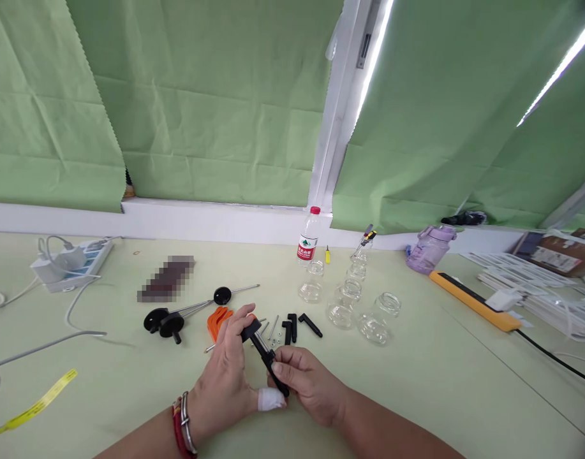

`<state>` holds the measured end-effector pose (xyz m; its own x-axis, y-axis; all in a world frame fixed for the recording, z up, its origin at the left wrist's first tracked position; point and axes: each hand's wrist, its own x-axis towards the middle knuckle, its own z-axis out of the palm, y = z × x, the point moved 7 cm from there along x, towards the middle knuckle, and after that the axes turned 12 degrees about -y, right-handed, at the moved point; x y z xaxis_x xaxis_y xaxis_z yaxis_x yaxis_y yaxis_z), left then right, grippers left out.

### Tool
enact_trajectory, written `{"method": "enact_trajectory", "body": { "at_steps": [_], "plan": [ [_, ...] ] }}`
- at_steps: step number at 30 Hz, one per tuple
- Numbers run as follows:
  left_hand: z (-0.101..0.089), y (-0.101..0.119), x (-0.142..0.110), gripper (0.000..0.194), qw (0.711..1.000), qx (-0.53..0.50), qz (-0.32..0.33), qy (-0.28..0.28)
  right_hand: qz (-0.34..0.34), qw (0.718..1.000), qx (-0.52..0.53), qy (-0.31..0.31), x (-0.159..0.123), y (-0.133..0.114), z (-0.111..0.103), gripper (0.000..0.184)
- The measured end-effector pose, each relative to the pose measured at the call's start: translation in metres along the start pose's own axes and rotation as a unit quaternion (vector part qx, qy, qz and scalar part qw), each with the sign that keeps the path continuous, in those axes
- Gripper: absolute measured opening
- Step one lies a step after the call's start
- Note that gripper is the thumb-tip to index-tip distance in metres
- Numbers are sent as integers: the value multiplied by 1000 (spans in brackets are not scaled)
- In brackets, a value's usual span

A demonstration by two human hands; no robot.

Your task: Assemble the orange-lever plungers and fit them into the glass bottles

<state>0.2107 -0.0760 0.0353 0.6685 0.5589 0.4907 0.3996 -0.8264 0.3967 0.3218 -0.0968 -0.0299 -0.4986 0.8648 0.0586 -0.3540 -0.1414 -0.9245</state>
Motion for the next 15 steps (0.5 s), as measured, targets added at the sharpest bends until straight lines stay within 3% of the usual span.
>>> {"method": "enact_trajectory", "body": {
  "at_steps": [4, 15],
  "plan": [
    [5, -3, 1, 105, 999, 23, -22, -28, 7, 1000, 5, 5, 1, 4, -1, 35],
    [16, 8, 1, 107, 997, 62, -25, -29, 49, 999, -9, 20, 2, 15, 0, 40]
  ]
}}
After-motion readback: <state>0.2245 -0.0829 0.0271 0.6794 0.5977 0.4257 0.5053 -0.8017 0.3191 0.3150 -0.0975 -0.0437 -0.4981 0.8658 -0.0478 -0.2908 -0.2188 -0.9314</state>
